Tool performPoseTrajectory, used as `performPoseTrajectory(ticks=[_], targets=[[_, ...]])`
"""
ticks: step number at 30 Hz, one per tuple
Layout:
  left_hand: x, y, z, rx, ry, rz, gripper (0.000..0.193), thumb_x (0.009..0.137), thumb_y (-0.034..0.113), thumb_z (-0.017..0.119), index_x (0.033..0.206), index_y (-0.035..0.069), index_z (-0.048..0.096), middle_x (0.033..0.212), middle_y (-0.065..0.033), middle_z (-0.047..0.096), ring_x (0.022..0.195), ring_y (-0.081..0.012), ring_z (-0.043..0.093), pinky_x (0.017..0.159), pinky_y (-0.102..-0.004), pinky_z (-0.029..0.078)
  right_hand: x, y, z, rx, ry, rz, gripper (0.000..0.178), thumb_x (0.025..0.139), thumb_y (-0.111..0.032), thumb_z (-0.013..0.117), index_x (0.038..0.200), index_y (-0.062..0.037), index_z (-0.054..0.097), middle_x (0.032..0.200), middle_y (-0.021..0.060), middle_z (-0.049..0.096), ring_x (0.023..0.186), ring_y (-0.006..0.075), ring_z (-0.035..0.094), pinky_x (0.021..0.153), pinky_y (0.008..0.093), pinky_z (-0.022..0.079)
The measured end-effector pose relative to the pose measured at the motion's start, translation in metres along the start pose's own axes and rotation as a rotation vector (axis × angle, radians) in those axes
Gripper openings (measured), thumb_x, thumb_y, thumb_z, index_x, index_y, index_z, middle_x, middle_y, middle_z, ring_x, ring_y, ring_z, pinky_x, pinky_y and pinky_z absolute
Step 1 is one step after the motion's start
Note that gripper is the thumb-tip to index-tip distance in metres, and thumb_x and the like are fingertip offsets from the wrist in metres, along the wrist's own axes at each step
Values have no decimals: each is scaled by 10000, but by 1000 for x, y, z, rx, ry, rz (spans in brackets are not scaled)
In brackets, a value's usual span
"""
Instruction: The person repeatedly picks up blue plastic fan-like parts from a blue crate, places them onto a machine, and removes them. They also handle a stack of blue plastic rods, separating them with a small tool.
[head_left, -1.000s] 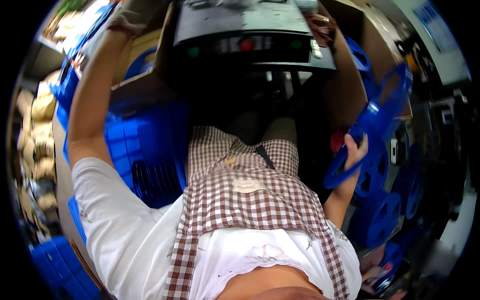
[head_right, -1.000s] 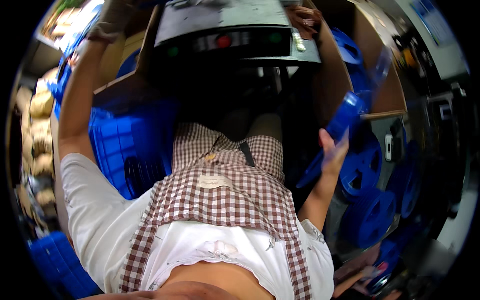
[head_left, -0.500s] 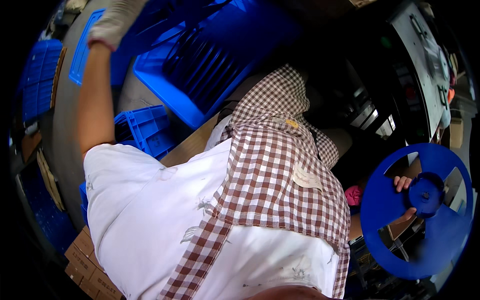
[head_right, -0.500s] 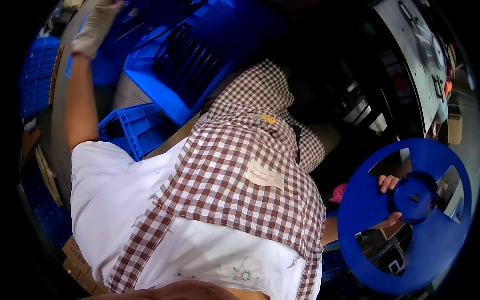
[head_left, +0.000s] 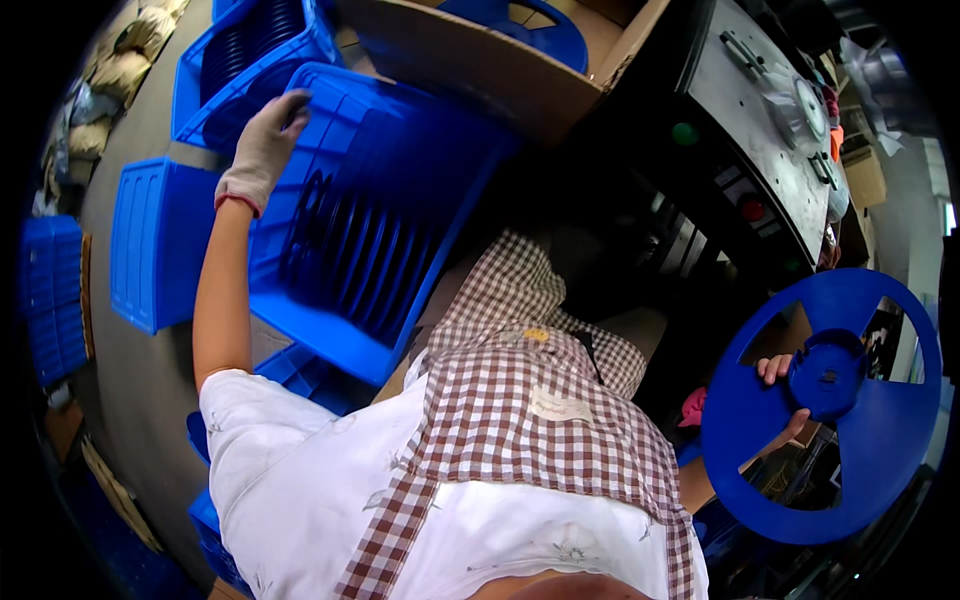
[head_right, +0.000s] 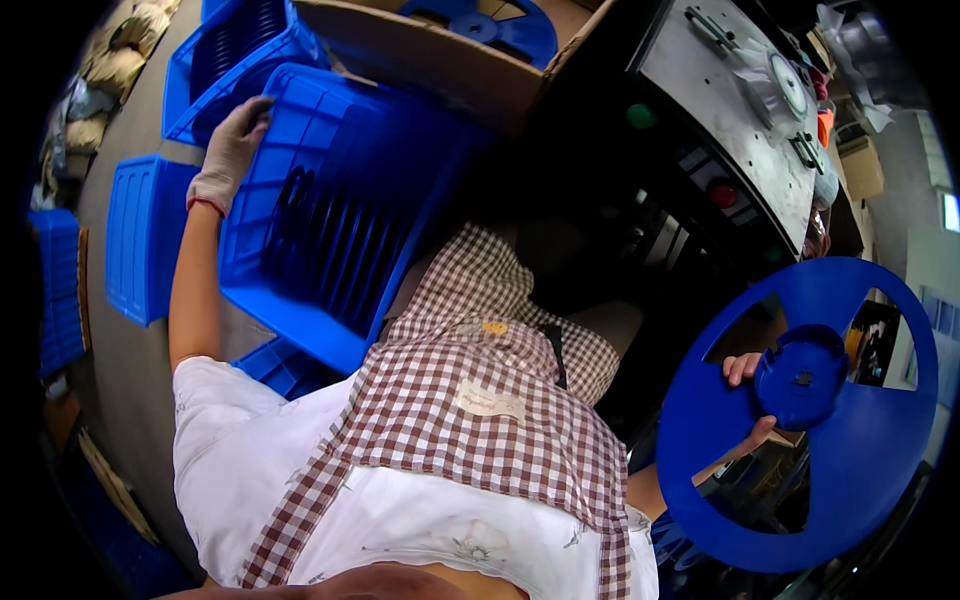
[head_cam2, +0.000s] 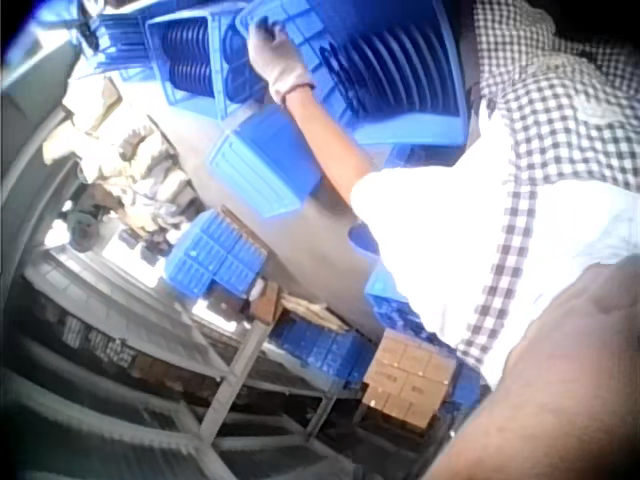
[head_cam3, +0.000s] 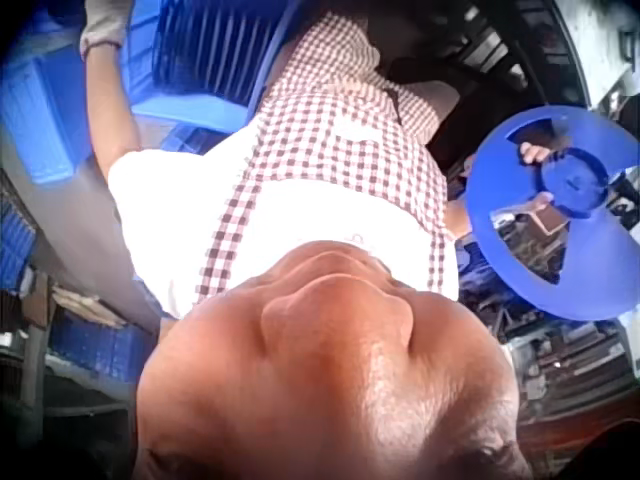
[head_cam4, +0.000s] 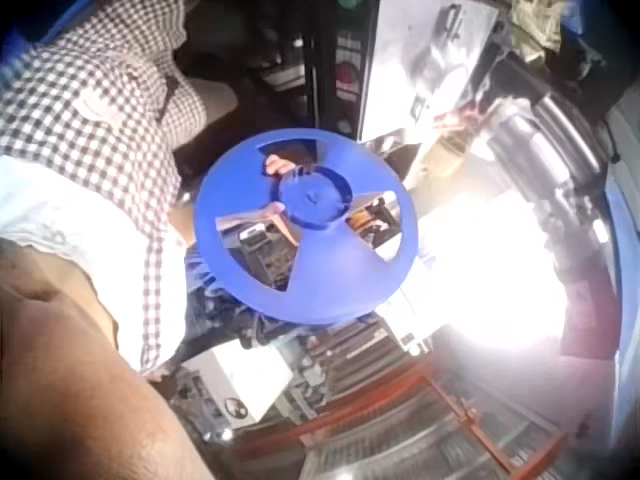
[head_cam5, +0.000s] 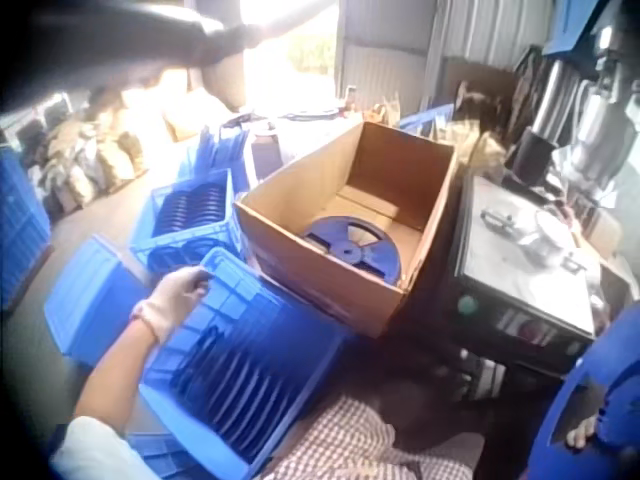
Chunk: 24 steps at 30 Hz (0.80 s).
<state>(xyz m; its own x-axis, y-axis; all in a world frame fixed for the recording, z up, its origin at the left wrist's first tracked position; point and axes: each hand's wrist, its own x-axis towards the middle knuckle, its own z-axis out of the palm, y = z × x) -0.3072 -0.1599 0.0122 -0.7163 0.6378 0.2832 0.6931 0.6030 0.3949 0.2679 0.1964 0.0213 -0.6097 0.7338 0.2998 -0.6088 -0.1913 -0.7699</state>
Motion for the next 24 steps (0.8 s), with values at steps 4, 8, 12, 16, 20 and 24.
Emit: performPoseTrajectory(ticks=[4,8,12,16,20,24], targets=[[56,144,-14,-83,-31,397,343,952,45,544,1282,130,574,1089,-77,646,1056,-145,624,919,-244,514,-2,-16,1,-99,45,-99,717,801,-503,710,1127,55,401,975,112,490,910,182,544,793,300,515],[105,209,-23,297,-178,145,219,844,216,620,968,42,666,892,-192,686,840,-349,665,737,-399,523,-9,-43,-1,-71,-29,-116,742,823,-505,687,1191,58,374,993,131,466,936,208,509,847,331,452],[150,131,28,1040,-636,187,373,806,359,660,1002,42,676,1010,-183,683,926,-320,669,821,-379,534,-14,-49,1,-63,-19,-186,707,850,-495,658,1221,41,385,1005,132,443,933,224,468,877,345,390],[150,104,48,929,-721,-228,653,916,577,497,1337,78,525,1200,-129,628,1053,-247,631,897,-361,501,-19,-61,5,-92,-33,-206,712,850,-498,654,1229,41,382,1006,133,441,935,224,465,876,347,386],[155,59,100,1049,-824,-423,599,794,406,622,1301,97,542,1191,-108,628,1027,-261,637,872,-405,507,-23,-61,3,-95,-39,-209,718,851,-500,650,1236,41,378,1007,134,439,938,224,462,875,349,382],[157,10,151,1408,-779,-683,634,672,235,748,1265,116,560,1182,-87,629,1000,-275,642,846,-448,514,-20,-65,3,-101,-72,-194,723,852,-503,646,1244,41,374,1008,135,438,941,223,458,874,351,378]])
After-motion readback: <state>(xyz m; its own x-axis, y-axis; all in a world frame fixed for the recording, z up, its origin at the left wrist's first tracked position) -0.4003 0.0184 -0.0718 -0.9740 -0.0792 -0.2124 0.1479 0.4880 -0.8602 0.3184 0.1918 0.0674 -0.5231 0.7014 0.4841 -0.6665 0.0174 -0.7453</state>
